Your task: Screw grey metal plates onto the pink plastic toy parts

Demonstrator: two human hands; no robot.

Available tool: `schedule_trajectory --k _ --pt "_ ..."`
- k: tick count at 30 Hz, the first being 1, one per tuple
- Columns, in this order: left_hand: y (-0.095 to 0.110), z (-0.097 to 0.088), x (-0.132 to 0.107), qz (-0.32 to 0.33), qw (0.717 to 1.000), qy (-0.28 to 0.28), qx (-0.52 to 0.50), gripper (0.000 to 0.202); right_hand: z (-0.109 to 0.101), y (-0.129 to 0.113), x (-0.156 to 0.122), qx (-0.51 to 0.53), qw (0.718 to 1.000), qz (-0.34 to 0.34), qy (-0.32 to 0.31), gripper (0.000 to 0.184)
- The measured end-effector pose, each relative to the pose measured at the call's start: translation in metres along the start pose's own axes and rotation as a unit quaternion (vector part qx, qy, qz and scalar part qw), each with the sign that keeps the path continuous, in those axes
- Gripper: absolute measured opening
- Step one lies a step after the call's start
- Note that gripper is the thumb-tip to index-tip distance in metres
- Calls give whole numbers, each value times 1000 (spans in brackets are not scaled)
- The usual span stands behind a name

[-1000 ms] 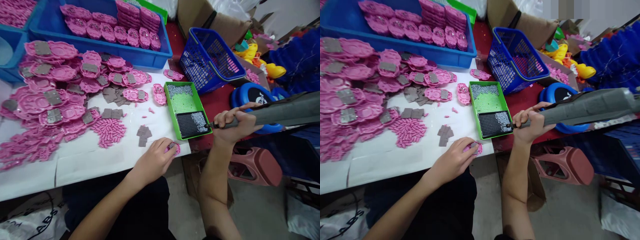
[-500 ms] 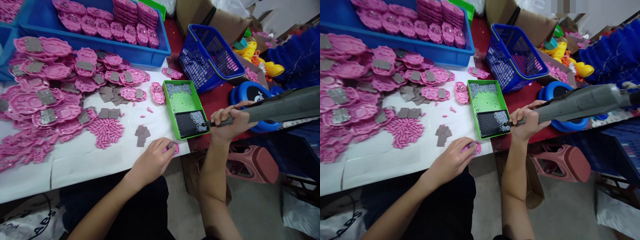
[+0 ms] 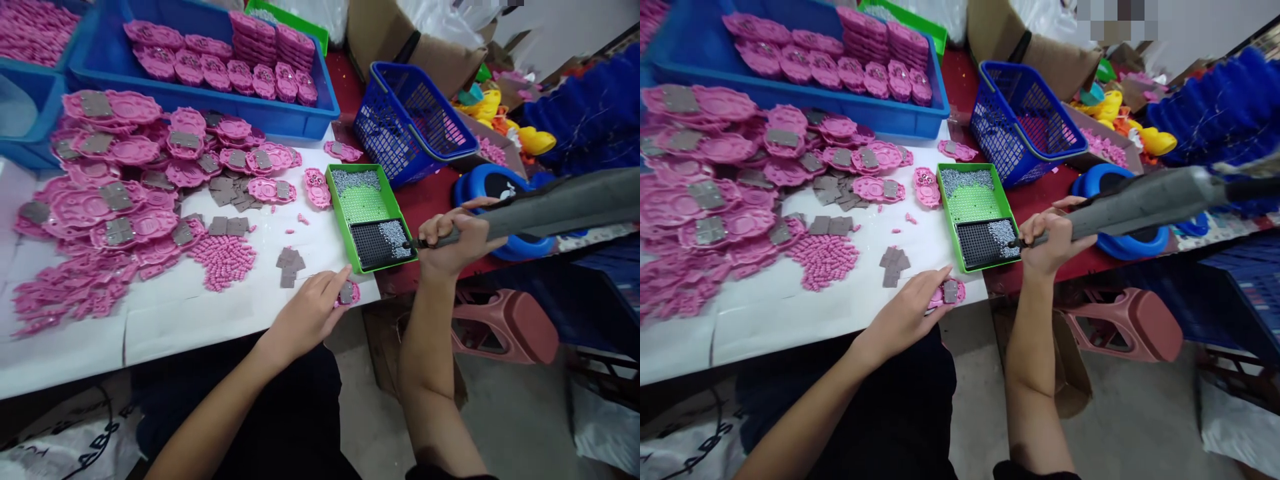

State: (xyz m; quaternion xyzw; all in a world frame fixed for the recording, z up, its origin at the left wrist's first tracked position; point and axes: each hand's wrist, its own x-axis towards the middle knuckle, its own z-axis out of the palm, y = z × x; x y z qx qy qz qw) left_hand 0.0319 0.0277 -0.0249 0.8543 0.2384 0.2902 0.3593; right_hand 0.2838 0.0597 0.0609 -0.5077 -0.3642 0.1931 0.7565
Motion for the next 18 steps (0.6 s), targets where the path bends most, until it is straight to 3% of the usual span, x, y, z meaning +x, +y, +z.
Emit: schedule_trajectory --k 3,5,7,10,18 --pt "0 1 0 -11 1000 0 -22 91 3 -21 -20 32 997 -62 -25 24" --pt "-1 2 0 -16 999 4 -35 97 13 -34 -44 63 991 -97 -73 23" --pt "-2 3 0 -19 999 12 -49 100 26 -40 -69 75 981 -74 -162 21" --pt "-3 4 1 -13 998 17 -67 101 41 -33 -95 104 969 -18 -222 18" --pt "-3 4 3 -23 997 2 -70 98 55 -7 -93 121 976 10 -179 16"
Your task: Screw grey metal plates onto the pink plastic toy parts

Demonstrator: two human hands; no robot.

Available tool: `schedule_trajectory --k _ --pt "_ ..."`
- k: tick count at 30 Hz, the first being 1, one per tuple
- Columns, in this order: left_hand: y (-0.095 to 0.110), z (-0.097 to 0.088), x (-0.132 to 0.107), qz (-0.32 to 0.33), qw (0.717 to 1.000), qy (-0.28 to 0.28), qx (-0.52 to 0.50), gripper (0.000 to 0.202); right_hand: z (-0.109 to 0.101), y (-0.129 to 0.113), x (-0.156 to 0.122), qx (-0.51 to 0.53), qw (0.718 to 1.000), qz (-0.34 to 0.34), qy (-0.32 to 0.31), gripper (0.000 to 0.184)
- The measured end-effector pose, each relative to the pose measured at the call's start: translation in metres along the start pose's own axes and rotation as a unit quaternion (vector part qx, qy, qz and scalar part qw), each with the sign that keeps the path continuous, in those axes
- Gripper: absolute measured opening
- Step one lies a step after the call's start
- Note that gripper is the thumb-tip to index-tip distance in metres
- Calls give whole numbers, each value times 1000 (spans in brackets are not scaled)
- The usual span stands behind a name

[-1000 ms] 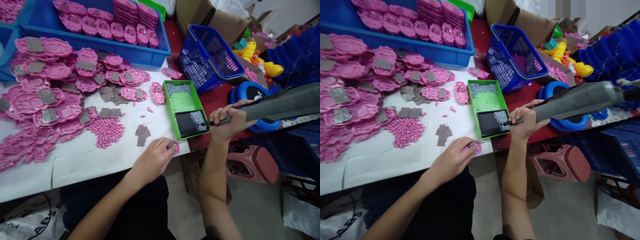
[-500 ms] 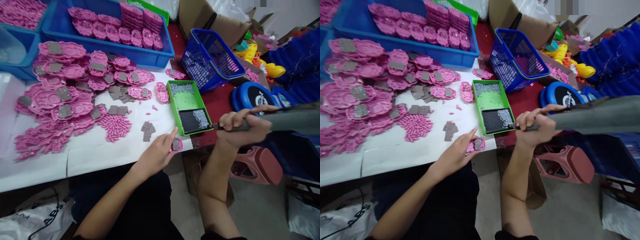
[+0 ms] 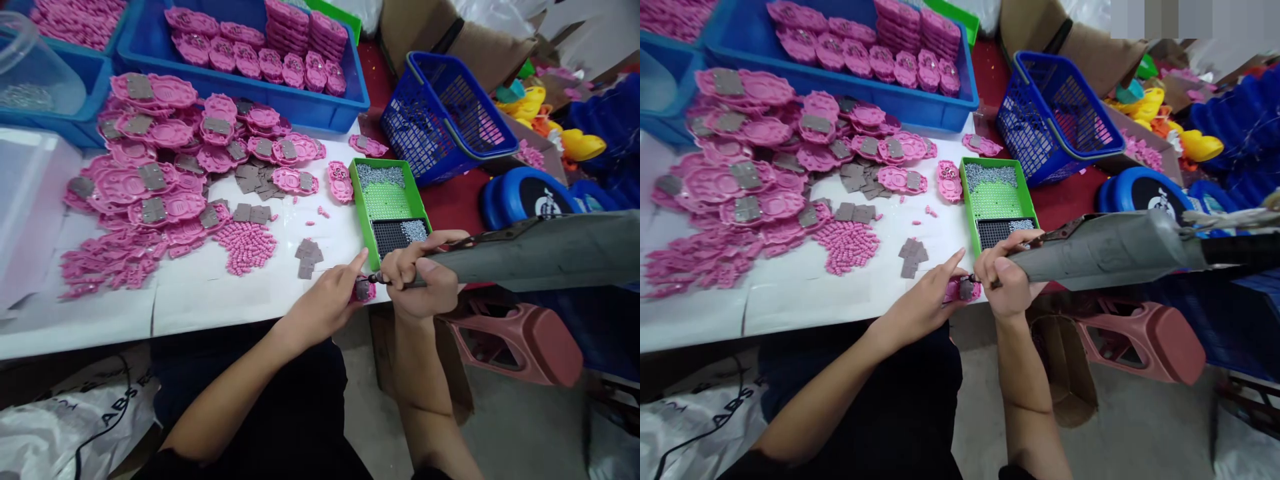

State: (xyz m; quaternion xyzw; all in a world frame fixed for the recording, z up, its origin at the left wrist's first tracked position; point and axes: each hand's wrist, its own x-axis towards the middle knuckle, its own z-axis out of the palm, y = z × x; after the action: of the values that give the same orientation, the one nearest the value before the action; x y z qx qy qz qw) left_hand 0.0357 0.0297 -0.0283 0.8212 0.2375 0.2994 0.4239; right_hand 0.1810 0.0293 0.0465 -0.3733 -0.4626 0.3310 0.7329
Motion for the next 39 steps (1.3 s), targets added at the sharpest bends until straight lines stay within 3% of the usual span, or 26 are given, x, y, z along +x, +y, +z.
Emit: schedule_trajectory --k 6,13,24,29,32,36,38,39 --pt "2 -2 1 -6 1000 -5 -12 97 4 1 4 -6 1000 23 4 18" --pt "0 0 0 -22 999 -12 -22 94 4 5 7 -18 997 60 -46 15" --pt "-1 3 0 -25 999 -1 -32 98 4 6 8 -18 996 49 -75 15" --pt "-1 0 0 -23 999 -15 -17 98 1 -14 16 -27 999 20 4 18" --pt "-1 2 -2 6 999 3 36 91 -10 -29 23 -99 990 -37 90 19" --pt "1 4 -11 83 987 50 129 76 -50 -37 28 -227 927 -114 275 26" --pt "2 -2 -20 113 981 76 139 72 -78 -38 28 -275 882 -176 340 41" --pt "3 -8 -26 123 979 90 138 71 -91 -38 28 -309 871 -181 337 47"
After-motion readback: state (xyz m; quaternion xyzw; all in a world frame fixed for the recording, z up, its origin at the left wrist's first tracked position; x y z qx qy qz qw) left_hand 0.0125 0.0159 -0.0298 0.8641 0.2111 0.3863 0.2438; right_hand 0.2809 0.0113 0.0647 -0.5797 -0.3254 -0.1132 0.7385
